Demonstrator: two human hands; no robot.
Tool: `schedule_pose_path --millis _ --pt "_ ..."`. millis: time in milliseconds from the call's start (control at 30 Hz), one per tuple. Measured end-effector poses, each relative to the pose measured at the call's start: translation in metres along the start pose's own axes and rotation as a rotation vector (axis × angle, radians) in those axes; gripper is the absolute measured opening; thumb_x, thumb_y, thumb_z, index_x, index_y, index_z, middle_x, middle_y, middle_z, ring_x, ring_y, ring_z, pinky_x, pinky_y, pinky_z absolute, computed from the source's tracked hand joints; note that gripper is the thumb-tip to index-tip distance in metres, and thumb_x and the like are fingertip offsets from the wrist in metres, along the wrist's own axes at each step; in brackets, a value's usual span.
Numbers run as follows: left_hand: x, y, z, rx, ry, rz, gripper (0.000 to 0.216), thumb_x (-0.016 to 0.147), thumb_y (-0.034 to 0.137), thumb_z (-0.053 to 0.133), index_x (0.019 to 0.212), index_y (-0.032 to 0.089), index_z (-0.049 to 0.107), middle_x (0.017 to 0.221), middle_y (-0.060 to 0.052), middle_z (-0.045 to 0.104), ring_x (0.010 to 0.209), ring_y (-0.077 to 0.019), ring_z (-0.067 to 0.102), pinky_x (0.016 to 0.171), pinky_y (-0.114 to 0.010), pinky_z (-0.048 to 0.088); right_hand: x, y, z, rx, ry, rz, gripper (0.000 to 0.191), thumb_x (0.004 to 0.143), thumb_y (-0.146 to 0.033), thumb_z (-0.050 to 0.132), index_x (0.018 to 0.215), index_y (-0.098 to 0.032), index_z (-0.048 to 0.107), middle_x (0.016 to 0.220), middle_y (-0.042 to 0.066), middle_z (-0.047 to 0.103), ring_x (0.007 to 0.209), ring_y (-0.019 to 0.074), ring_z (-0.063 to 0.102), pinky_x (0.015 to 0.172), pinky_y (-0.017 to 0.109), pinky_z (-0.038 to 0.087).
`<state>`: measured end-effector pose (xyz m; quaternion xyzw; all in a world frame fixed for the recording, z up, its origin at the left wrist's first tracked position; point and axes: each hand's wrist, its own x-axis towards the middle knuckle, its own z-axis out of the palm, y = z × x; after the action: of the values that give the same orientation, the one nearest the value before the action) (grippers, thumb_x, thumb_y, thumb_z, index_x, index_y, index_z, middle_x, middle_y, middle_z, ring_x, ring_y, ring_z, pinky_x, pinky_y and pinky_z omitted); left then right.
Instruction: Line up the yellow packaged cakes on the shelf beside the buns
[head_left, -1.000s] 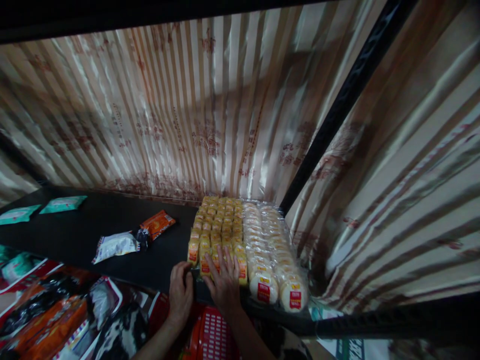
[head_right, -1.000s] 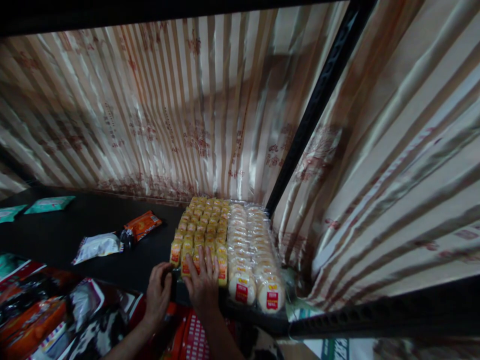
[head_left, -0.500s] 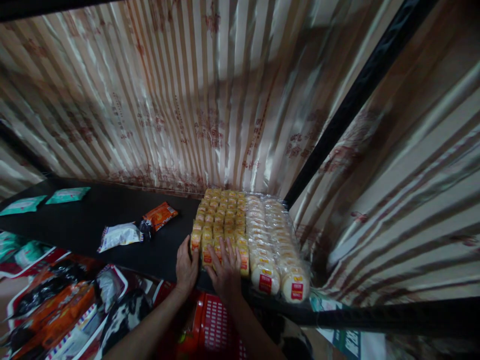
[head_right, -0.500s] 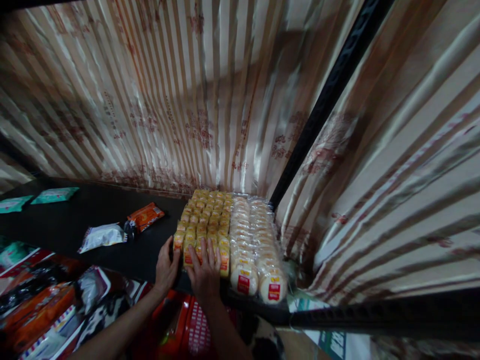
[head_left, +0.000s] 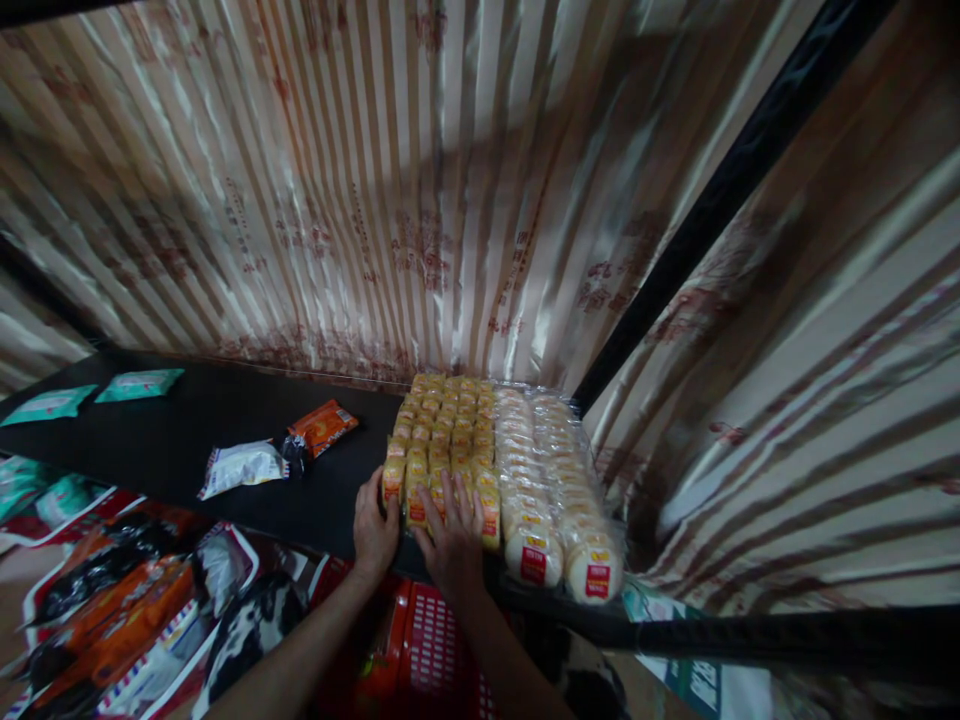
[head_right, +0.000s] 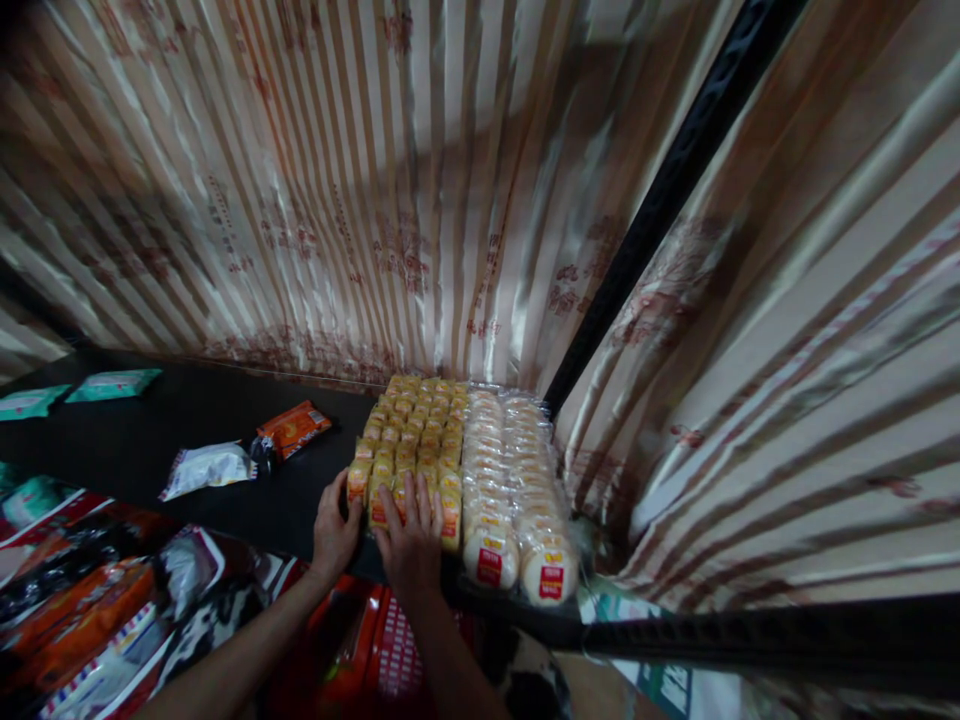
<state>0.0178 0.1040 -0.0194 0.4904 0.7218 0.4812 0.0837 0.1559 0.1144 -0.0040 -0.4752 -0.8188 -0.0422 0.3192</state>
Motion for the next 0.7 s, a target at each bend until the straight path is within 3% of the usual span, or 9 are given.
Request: schedule_pose_path --millis 167,300,433,567,700 --pt "0.000 0.001 -0.002 -0.034 -0.029 -0.018 0.039 0.088 0.034 0.038 0.120 0.017 0.050 0.113 -0.011 0.056 0.109 -0.0222 0.051 0.099 -0.043 0.039 0.000 0.000 -0.001 0.005 -0.010 0.005 0.048 0.082 -0.034 0.058 0.129 -0.031 0.049 0.143 0.007 0.039 0.133 0.0314 0.031 0.105 0.053 0.024" --pt "0.002 0.000 -0.002 -0.058 0.024 -0.076 0.039 0.086 0.037 0.040 0.115 0.016 0.054 0.113 -0.011 0.055 0.111 -0.0229 0.050 0.101 -0.044 0.037 0.000 0.000 -0.001 0.003 0.001 0.000 0.050 0.082 -0.035 0.058 0.130 -0.031 0.048 0.143 0.006 0.039 0.133 0.0312 0.030 0.105 0.053 0.024" --pt "0.016 0.002 -0.005 -0.112 0.045 -0.113 0.044 0.087 0.037 0.039 0.123 0.016 0.050 0.126 -0.012 0.051 0.121 -0.0228 0.044 0.107 -0.043 0.031 -0.001 0.001 0.001 0.003 0.007 -0.009 0.051 0.081 -0.036 0.059 0.131 -0.032 0.047 0.143 0.007 0.039 0.133 0.0318 0.030 0.105 0.053 0.024" --pt "0.042 0.007 -0.003 -0.164 -0.057 -0.095 0.051 0.087 0.040 0.039 0.131 0.014 0.044 0.138 -0.012 0.043 0.131 -0.0220 0.035 0.112 -0.041 0.023 0.000 0.002 0.002 -0.010 0.022 -0.014 0.050 0.082 -0.038 0.058 0.130 -0.031 0.048 0.142 0.008 0.040 0.132 0.0325 0.032 0.104 0.053 0.024" --pt "0.058 0.005 0.005 -0.234 -0.160 -0.116 0.047 0.087 0.041 0.043 0.126 0.017 0.051 0.138 -0.010 0.046 0.129 -0.0215 0.039 0.111 -0.040 0.025 0.000 0.005 0.002 -0.029 0.041 -0.050 0.052 0.082 -0.040 0.058 0.131 -0.032 0.047 0.141 0.008 0.042 0.130 0.0328 0.035 0.103 0.053 0.026"
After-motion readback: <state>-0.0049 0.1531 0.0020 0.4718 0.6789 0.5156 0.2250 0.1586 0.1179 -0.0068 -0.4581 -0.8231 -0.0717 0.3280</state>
